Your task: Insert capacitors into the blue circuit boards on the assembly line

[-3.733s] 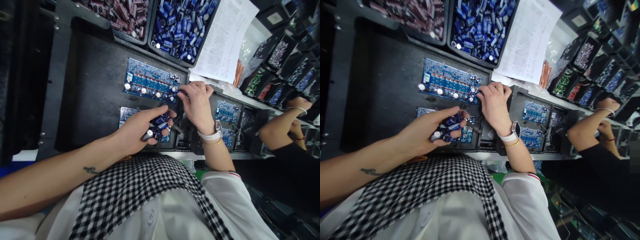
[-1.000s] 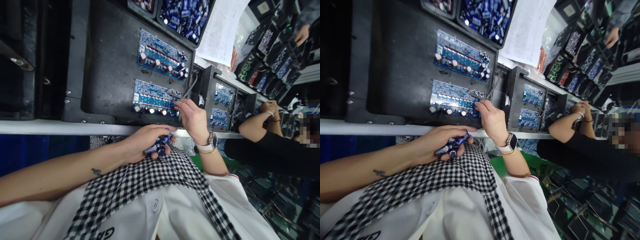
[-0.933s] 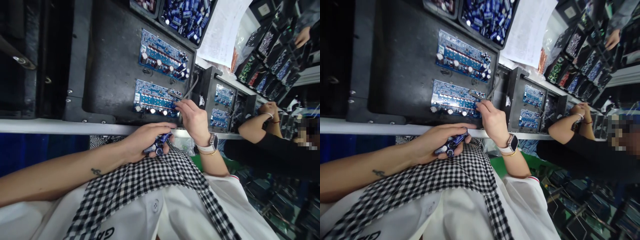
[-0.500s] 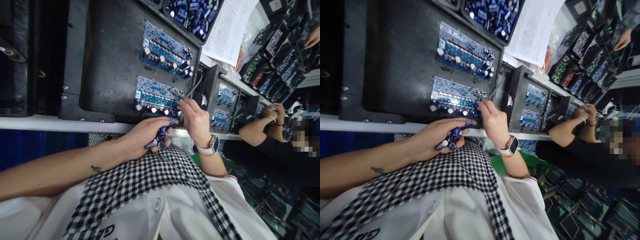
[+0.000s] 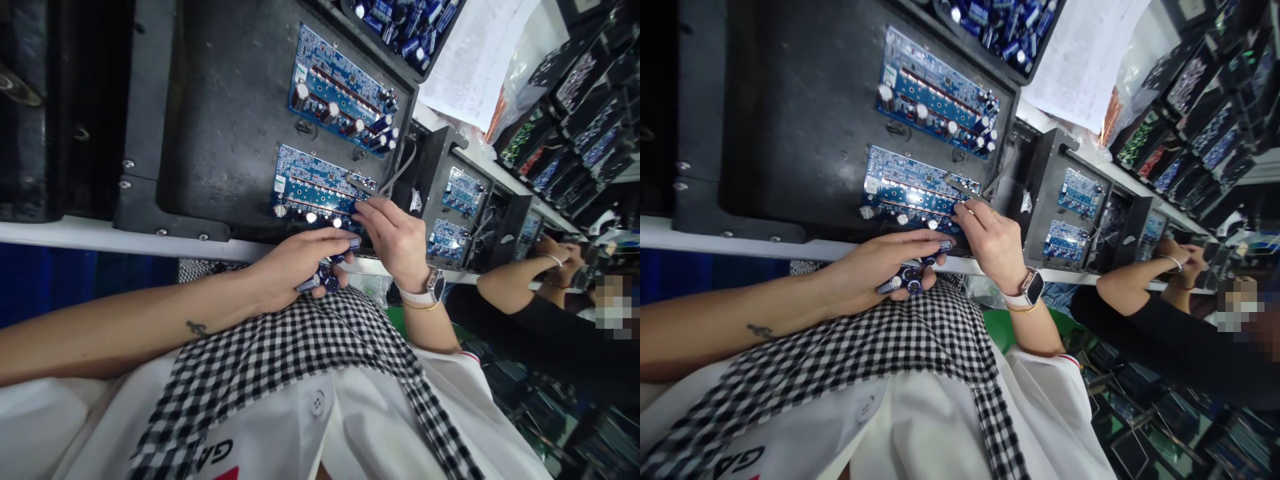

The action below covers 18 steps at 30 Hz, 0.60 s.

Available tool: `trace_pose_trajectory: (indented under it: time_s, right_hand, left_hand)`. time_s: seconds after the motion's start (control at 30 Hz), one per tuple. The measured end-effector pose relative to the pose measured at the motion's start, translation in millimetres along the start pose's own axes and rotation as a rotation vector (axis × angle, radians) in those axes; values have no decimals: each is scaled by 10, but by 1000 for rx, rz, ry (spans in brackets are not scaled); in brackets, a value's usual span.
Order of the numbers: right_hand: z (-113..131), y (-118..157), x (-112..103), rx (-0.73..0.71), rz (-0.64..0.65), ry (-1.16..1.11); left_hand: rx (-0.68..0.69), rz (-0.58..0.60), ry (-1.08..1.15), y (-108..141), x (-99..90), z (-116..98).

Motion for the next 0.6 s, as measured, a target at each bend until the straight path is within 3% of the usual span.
trace_pose_trajectory:
  time_s: [0.07, 0.17, 0.3, 0.43, 0.6]
  right_hand:
    - [38, 43, -121, 87, -59, -114]
    - [144, 134, -142, 163, -25, -268]
    - [70, 226, -103, 216, -94, -208]
    - [-23, 206, 53, 170, -38, -158]
    - [-6, 205, 96, 68, 2, -61]
  left_hand:
    - [8, 14, 5, 4, 17, -7]
    - [1, 43, 42, -8, 45, 14]
    - [-94, 60, 118, -67, 50, 135]
    - [-122, 91, 42, -108, 51, 199]
    - [-47, 35, -109, -96, -7, 151]
Point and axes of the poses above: each hand's wrist, its own y-axis away from the middle knuckle, its own x-axis out of the palm, z = x × y, the point moved 9 cm from there along -y, towards the middle knuckle, and after that the axes turned 11 degrees about -x, right-handed, at the moved point
